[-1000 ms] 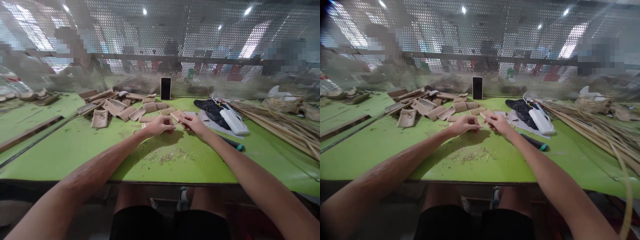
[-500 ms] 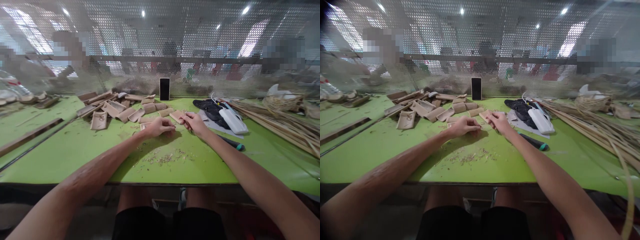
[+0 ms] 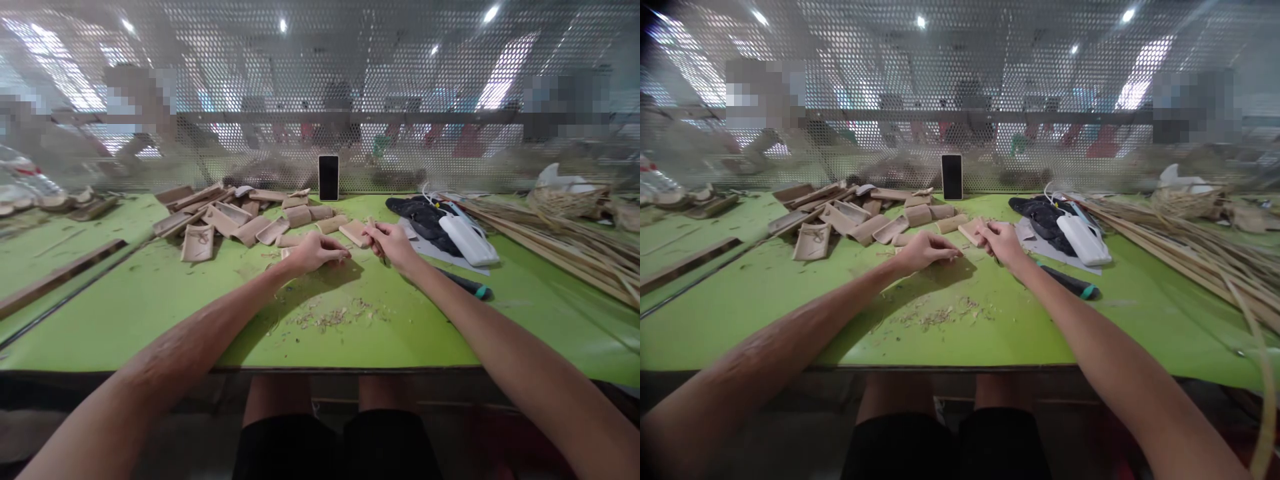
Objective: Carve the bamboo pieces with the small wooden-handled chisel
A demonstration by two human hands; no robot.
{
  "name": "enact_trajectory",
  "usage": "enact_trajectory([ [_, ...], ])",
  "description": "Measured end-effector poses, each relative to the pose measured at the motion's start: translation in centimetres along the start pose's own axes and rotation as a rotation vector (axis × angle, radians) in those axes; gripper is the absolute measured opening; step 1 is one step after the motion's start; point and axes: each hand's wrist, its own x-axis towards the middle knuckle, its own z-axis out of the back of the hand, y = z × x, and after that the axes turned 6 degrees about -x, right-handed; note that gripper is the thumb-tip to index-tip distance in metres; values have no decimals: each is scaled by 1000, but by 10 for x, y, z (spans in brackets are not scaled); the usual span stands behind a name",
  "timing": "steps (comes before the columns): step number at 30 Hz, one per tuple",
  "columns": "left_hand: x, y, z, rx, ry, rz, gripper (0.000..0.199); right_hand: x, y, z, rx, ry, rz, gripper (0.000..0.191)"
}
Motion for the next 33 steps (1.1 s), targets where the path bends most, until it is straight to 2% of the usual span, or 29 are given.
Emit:
enact_trajectory([
  [9, 2, -1, 9, 19, -107, -9, 11, -1, 2, 1, 47, -45, 9, 25],
  [16, 3, -4, 10, 28, -182, 38, 9, 9, -3, 5, 114, -226, 34, 41],
  [21, 2, -4, 9, 46, -200, 44, 13, 14, -6, 8, 102, -335, 91, 47],
  [33, 7, 18, 13, 77, -154, 28, 13, 16, -2, 9, 109, -357, 146, 45],
])
